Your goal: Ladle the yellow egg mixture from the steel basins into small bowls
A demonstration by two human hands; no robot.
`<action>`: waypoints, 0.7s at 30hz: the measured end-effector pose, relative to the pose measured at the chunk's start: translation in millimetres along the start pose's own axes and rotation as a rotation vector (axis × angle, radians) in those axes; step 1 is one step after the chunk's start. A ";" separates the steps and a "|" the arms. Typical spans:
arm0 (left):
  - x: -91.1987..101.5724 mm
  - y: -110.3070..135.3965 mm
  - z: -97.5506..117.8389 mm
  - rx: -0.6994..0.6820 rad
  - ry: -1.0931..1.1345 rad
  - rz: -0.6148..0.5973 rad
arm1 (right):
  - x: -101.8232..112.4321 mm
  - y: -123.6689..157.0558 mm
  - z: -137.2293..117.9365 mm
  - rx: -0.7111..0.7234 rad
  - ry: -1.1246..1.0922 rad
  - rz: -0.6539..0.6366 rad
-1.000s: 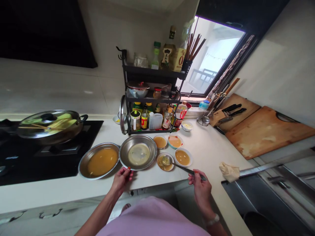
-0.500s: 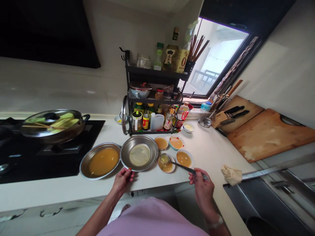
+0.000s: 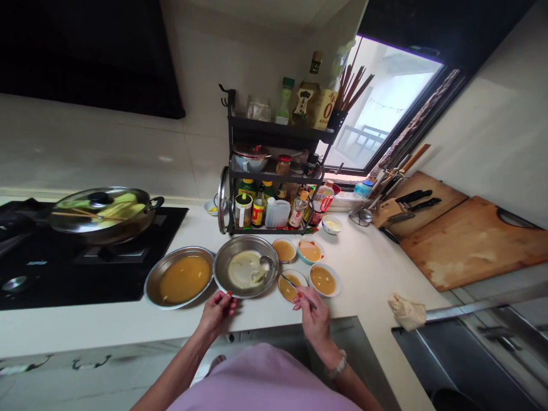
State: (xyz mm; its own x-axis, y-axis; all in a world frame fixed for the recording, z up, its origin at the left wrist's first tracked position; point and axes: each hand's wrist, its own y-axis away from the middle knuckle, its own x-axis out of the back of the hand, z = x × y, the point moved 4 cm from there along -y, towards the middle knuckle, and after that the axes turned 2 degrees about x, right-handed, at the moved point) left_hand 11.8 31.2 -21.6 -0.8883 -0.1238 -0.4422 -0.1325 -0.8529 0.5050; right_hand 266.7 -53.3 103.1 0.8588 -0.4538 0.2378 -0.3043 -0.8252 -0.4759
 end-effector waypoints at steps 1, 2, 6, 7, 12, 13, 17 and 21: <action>-0.4 0.6 0.6 0.002 0.003 0.001 | 0.4 1.6 -2.4 0.047 0.022 -0.024; -1.0 1.4 1.3 0.005 0.004 0.005 | 2.1 2.9 -4.3 0.077 0.041 -0.037; -3.8 5.6 5.1 0.021 0.001 0.034 | 20.8 4.9 -7.2 0.028 0.089 0.025; -4.5 6.3 5.9 0.022 0.000 0.039 | 27.8 5.6 -7.0 -0.009 0.097 0.072; -5.1 6.3 6.5 0.028 -0.004 0.045 | 59.9 17.1 -2.6 -0.149 0.151 0.237; -4.6 5.9 6.2 0.027 -0.006 0.045 | 64.0 20.8 -0.3 -0.166 0.159 0.239; -2.7 4.7 5.3 0.026 -0.020 0.049 | 71.1 37.0 12.1 -0.251 0.172 0.230; -2.2 4.8 5.8 0.030 -0.045 0.055 | 67.7 46.5 20.5 -0.327 0.123 0.229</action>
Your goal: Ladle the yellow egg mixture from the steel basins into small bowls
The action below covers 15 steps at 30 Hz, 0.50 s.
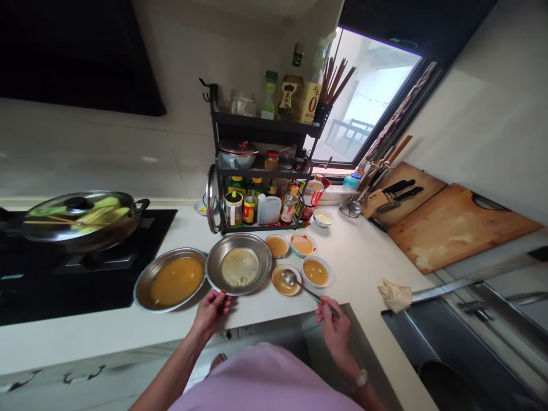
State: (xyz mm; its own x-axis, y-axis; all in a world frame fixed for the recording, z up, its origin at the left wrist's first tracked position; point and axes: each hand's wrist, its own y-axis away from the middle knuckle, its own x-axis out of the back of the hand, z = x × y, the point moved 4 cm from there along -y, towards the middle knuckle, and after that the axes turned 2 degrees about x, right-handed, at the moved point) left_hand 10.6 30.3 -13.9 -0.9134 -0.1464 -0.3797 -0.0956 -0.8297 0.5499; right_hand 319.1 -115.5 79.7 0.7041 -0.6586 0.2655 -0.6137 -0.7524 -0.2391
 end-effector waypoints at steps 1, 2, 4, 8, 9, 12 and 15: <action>0.0 0.1 0.2 0.000 -0.004 0.002 | -0.7 0.5 1.6 -0.019 -0.018 0.004; 0.1 0.2 0.4 -0.001 -0.006 0.001 | -0.8 0.5 3.2 -0.040 -0.037 0.018; 0.0 0.4 0.7 -0.005 -0.005 -0.004 | 1.3 -1.1 7.3 -0.095 -0.076 0.068; -0.5 0.6 0.9 -0.007 0.003 -0.016 | 9.9 -6.9 16.0 -0.199 -0.171 0.169; -0.7 0.7 0.8 -0.003 0.004 -0.016 | 12.0 -8.2 17.2 -0.213 -0.193 0.183; -0.8 0.9 0.7 0.005 0.011 -0.010 | 16.7 -10.8 16.7 -0.221 -0.231 0.210; -0.1 0.0 -0.3 0.000 0.028 -0.011 | 18.8 -12.5 12.0 -0.218 -0.241 0.214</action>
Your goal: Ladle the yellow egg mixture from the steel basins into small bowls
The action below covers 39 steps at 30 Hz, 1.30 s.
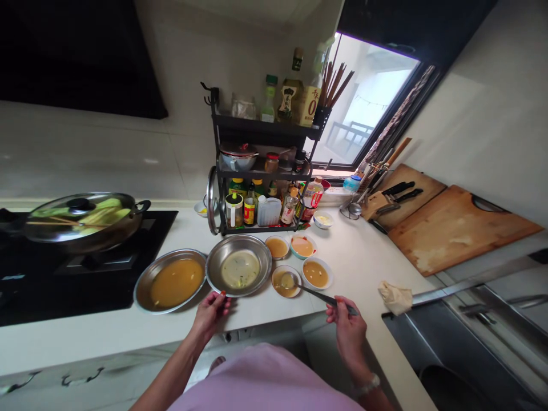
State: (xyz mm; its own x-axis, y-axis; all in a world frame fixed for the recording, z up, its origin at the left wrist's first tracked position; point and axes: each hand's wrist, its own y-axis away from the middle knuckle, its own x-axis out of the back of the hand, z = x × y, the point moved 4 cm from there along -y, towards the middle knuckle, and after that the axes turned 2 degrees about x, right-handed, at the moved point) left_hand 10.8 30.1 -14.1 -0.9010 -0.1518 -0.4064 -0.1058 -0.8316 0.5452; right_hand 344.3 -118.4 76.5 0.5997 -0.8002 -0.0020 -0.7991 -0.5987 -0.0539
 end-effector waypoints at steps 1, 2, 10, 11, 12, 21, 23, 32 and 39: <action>0.3 -0.5 -0.5 -0.003 0.006 -0.005 | 0.0 -0.2 -2.0 -0.003 -0.002 0.003; 0.7 -1.1 -1.1 -0.005 0.009 -0.011 | -0.2 -0.4 -4.0 -0.005 -0.004 0.007; 1.5 -2.4 -2.5 -0.012 -0.005 -0.023 | -3.1 -4.0 -18.9 -0.011 -0.040 0.013; 1.3 -2.5 -2.6 -0.010 -0.004 -0.019 | -4.2 -4.2 -20.6 -0.015 -0.048 0.010; 1.1 -2.9 -2.9 -0.009 -0.002 -0.017 | -5.7 -4.3 -22.4 -0.018 -0.057 0.006; 3.9 -8.2 -7.9 -0.014 0.019 -0.037 | -47.4 -4.1 -41.5 -0.008 -0.161 -0.063; 4.5 -8.6 -8.5 -0.017 0.022 -0.046 | -62.2 -4.1 -40.7 0.005 -0.169 -0.096; 4.6 -9.6 -9.9 -0.019 0.025 -0.035 | -106.8 13.1 -26.2 0.372 0.027 -0.427; 2.7 -7.8 -7.4 -0.022 0.037 -0.055 | -83.5 21.0 -37.6 0.643 0.131 -0.488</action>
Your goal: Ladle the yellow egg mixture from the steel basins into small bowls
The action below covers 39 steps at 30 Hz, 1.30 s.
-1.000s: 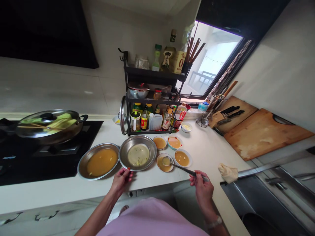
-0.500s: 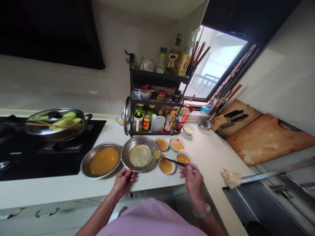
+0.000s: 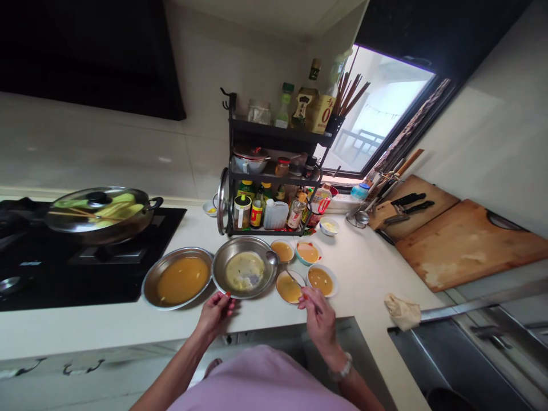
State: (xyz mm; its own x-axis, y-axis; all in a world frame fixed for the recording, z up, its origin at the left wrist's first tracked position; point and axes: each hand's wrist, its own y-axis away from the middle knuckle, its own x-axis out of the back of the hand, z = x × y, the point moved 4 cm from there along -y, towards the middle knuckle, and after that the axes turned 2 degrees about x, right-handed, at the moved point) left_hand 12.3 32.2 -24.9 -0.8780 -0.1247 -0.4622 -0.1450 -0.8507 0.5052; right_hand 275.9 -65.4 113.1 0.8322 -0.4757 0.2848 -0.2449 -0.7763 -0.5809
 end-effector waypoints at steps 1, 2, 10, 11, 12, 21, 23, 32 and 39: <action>-0.1 0.2 0.3 0.000 0.000 0.001 | 7.3 1.2 -0.6 -0.029 0.019 0.031; -0.2 0.5 0.6 0.001 -0.002 0.005 | 15.0 2.8 -0.7 -0.066 0.039 0.069; -3.0 4.6 5.1 0.021 -0.018 0.038 | 55.2 39.0 24.8 -0.316 0.172 0.115; -2.9 4.9 5.4 0.023 -0.023 0.042 | 55.7 44.1 29.0 -0.343 0.168 0.099; -2.5 5.1 5.5 0.024 -0.028 0.048 | 55.7 48.3 32.4 -0.371 0.158 0.095; -0.9 4.0 4.3 0.012 -0.042 0.042 | 66.5 50.0 41.8 -0.664 -0.051 0.423; -2.3 5.5 5.4 0.010 -0.043 0.047 | 70.1 49.6 42.6 -0.669 -0.072 0.447; -4.6 8.4 7.4 0.020 -0.044 0.053 | 74.4 43.0 40.0 -0.665 -0.137 0.495; -4.0 6.6 6.2 0.031 -0.027 0.054 | 78.0 29.3 28.9 -0.687 -0.184 0.545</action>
State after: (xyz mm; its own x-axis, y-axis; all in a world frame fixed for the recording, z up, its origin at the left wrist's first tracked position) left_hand 12.1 30.3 -15.1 -0.8969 -0.1555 -0.4140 -0.1113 -0.8267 0.5516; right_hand 348.0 -113.3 96.3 0.5656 -0.8226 -0.0580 -0.8239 -0.5667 0.0022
